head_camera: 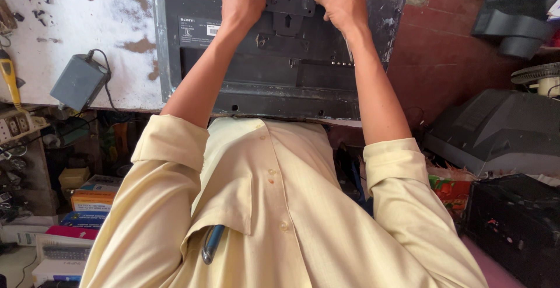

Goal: The person removes a plastic cover from the back of a flat-screen TV, then uses a screwdriver to remove several screws and detach a metal bracket. The person then reattaches the bracket and secures it with screws.

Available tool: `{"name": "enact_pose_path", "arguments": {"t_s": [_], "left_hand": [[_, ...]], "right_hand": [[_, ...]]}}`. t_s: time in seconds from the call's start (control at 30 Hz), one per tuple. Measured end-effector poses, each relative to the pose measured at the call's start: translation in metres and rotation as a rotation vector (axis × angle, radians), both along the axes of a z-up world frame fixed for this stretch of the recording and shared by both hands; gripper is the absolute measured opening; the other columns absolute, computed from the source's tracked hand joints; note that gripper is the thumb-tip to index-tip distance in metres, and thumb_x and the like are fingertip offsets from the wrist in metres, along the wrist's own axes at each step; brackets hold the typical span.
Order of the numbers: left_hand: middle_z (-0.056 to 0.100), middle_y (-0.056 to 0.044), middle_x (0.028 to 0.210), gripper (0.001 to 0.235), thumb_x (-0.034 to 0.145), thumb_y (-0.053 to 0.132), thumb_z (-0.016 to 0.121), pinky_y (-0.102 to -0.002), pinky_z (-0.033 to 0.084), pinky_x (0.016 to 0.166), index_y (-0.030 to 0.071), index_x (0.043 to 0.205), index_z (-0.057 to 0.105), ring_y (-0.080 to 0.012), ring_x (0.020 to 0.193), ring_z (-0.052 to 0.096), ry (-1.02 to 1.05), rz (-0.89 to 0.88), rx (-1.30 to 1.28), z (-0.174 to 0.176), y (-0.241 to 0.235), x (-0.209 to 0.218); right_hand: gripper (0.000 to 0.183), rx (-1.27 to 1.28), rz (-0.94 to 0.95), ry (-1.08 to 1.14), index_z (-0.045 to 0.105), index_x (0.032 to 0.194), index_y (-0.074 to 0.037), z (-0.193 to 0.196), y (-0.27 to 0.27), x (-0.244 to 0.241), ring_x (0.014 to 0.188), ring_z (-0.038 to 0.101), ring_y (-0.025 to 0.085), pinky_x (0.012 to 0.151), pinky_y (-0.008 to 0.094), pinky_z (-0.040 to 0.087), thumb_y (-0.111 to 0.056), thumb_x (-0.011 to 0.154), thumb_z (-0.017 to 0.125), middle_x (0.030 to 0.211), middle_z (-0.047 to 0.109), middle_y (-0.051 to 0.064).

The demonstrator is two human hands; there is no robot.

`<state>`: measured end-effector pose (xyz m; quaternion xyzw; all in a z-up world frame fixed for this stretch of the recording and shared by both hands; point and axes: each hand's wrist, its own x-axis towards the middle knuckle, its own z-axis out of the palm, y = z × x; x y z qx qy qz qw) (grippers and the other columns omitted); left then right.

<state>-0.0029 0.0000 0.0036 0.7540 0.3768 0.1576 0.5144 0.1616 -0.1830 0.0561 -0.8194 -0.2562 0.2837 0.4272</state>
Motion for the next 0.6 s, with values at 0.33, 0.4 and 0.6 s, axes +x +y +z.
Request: {"name": "enact_pose_path", "arguments": {"t_s": [0.33,0.4,0.6], "left_hand": [[0.038,-0.024,0.147,0.138,0.038,0.036,0.107,-0.049,0.048,0.099,0.008,0.153,0.038,-0.0443,0.131,0.041,0.193,-0.526,0.403,0.062,-0.018,-0.02],[0.042,-0.023,0.148,0.143,0.036,0.04,0.107,-0.047,0.048,0.101,0.007,0.155,0.035,-0.0418,0.13,0.044,0.205,-0.559,0.501,0.068,-0.021,-0.016],[0.048,-0.011,0.147,0.131,0.039,0.043,0.106,-0.046,0.047,0.106,0.005,0.148,0.045,-0.0364,0.133,0.047,0.197,-0.583,0.456,0.063,-0.016,-0.01]], "right_hand": [[0.02,0.014,0.026,-0.062,0.072,0.1,-0.001,0.001,-0.005,-0.004,0.053,0.067,0.011,0.049,0.026,0.055,-0.012,0.089,0.083,0.074,0.073,0.005],[0.021,0.033,0.032,-0.058,0.071,0.102,0.0,0.002,-0.005,-0.005,0.056,0.069,0.011,0.049,0.026,0.056,-0.012,0.088,0.082,0.075,0.073,0.004],[0.021,0.03,0.172,-0.253,0.071,0.104,0.003,0.002,-0.009,-0.006,0.068,0.072,0.016,0.067,0.034,0.057,-0.008,0.09,0.081,0.075,0.073,0.005]]}}
